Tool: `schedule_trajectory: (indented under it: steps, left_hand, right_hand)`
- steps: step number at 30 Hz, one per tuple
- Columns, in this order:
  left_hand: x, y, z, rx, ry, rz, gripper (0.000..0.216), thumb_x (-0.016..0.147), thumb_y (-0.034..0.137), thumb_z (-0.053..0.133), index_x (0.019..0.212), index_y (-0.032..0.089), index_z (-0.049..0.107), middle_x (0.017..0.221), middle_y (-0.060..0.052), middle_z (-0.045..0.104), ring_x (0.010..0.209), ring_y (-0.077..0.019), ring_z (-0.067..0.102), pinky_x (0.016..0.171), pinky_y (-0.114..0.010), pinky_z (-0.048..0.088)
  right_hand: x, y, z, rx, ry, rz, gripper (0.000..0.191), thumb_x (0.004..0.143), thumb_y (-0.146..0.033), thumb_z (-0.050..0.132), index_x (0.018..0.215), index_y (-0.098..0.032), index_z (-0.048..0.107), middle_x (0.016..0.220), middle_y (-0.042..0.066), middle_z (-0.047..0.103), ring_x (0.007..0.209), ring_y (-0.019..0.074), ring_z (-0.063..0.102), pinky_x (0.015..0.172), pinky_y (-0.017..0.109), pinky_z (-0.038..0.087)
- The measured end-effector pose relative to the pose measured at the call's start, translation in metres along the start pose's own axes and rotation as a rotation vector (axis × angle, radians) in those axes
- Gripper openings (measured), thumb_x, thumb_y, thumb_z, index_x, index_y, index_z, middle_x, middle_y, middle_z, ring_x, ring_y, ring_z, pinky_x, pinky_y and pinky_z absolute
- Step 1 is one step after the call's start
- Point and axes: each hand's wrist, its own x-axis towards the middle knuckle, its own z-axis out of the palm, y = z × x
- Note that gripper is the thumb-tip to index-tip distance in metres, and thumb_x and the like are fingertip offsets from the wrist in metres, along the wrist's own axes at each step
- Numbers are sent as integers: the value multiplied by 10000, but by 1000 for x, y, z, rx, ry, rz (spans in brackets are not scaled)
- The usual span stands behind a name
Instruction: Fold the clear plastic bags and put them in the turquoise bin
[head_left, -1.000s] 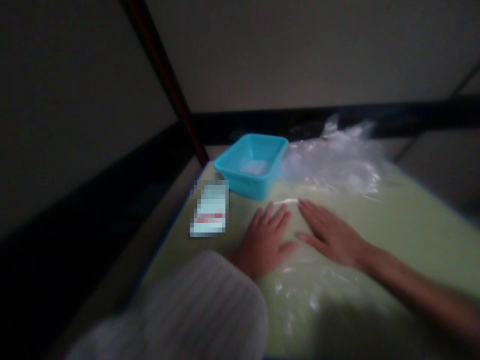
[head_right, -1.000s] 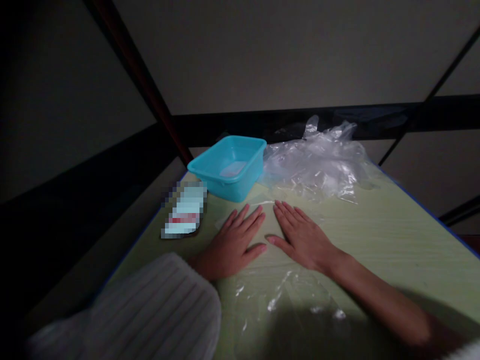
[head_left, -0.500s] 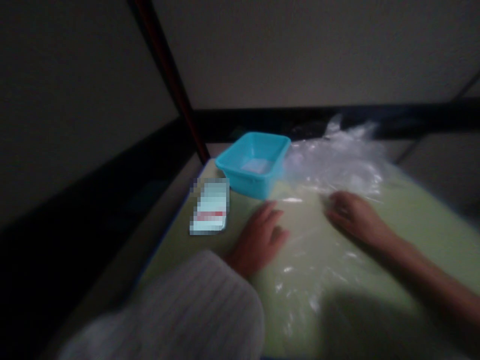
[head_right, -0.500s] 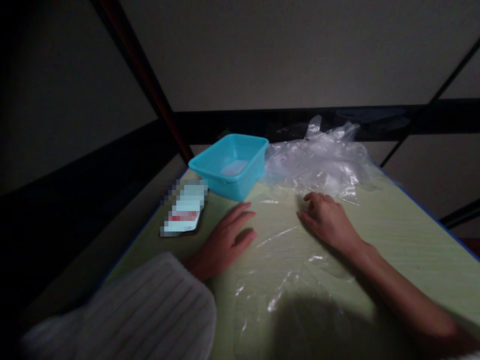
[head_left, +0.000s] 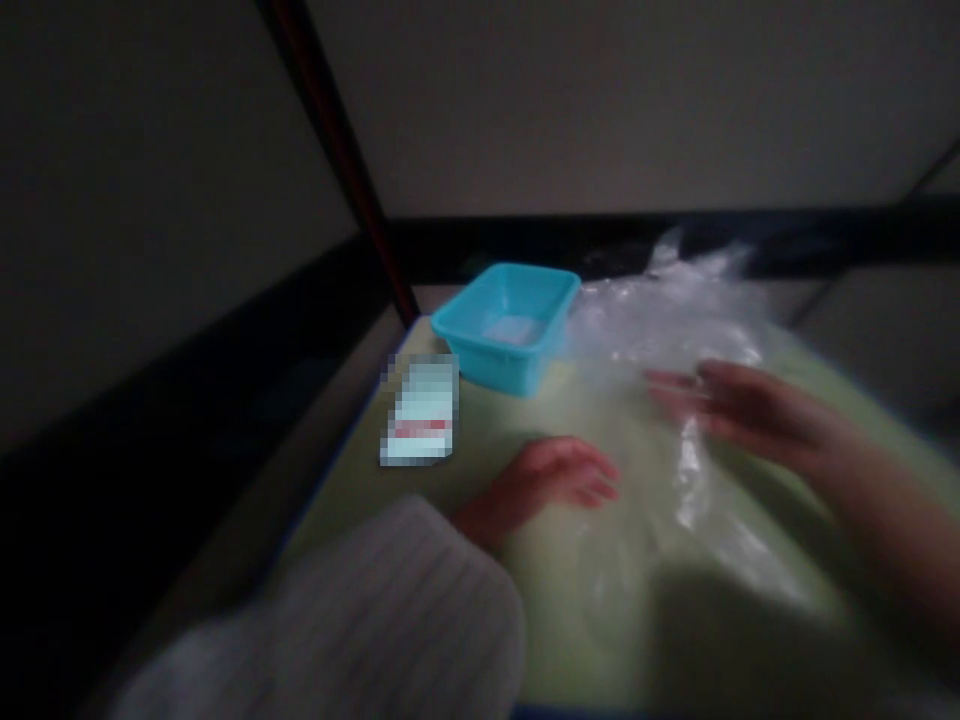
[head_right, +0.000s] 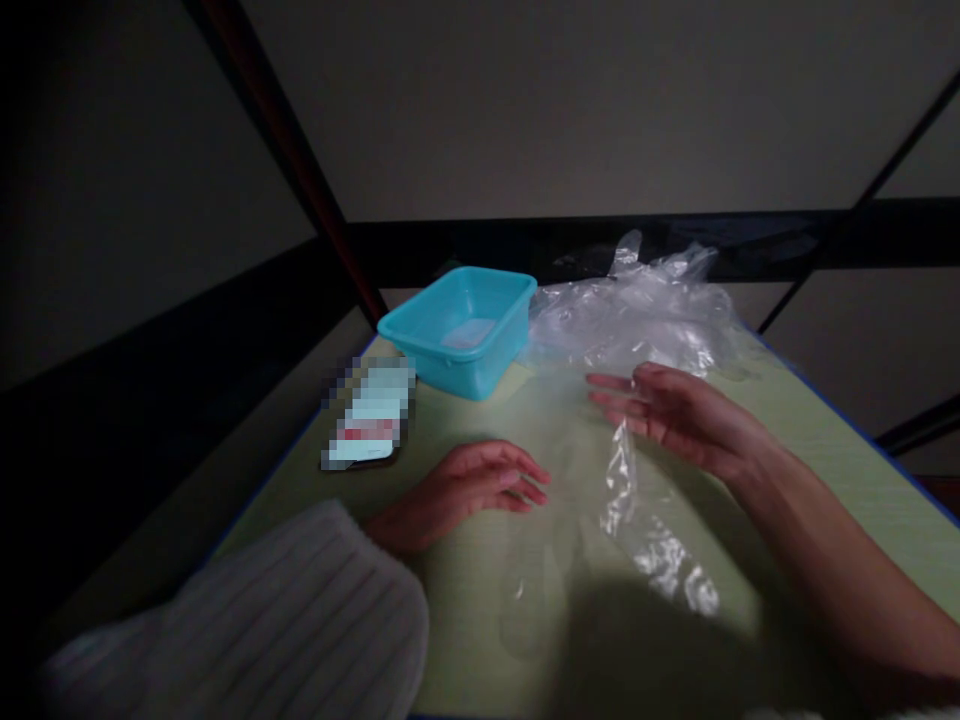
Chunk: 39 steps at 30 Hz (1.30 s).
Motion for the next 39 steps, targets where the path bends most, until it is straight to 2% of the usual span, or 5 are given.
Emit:
schedule_trajectory:
  steps: [9,18,23,29,39]
  left_hand:
    - [7,-7,-6,-448,-164,-153,449,858,443,506,1211,167,486,1363,-165,477,1139,-266,551,986,-452,351]
    - [13,3,-17,-477,270,-43,332,867,416,494,1112,207,411,984,-66,635,876,-222,655,840,-422,469]
    - [12,-4,-15,68,476,136,632,676,151,701,1209,201,365,834,-1,631,720,-146,614,694,-286,474]
    - [13,-11,-15,485,617,219,567,696,99,575,1232,184,409,648,67,493,599,-108,502,592,-222,400]
    - [5,-8,-21,918,651,189,665,683,100,475,1339,190,406,611,41,471,566,-142,455,571,-258,349]
  right_hand:
    - [-46,-27,20,-164,-48,-590,151,857,-249,575,718,-267,520,1225,10,646,1206,263,533,967,487,439]
    - [-57,5,70,-1006,-798,-535,451,811,-428,651,1192,-193,593,1378,117,513,1287,261,445,1029,402,399]
    - [-48,-1,48,-787,-625,-567,279,836,-399,632,1059,-231,648,1056,44,709,963,192,658,824,297,519]
    - [-10,9,14,-757,113,-574,232,851,-419,585,989,-239,636,1029,60,683,964,234,627,854,381,495]
    - [-3,6,0,-458,-318,-275,535,674,-300,771,1131,-221,505,679,-32,603,597,139,589,551,265,497]
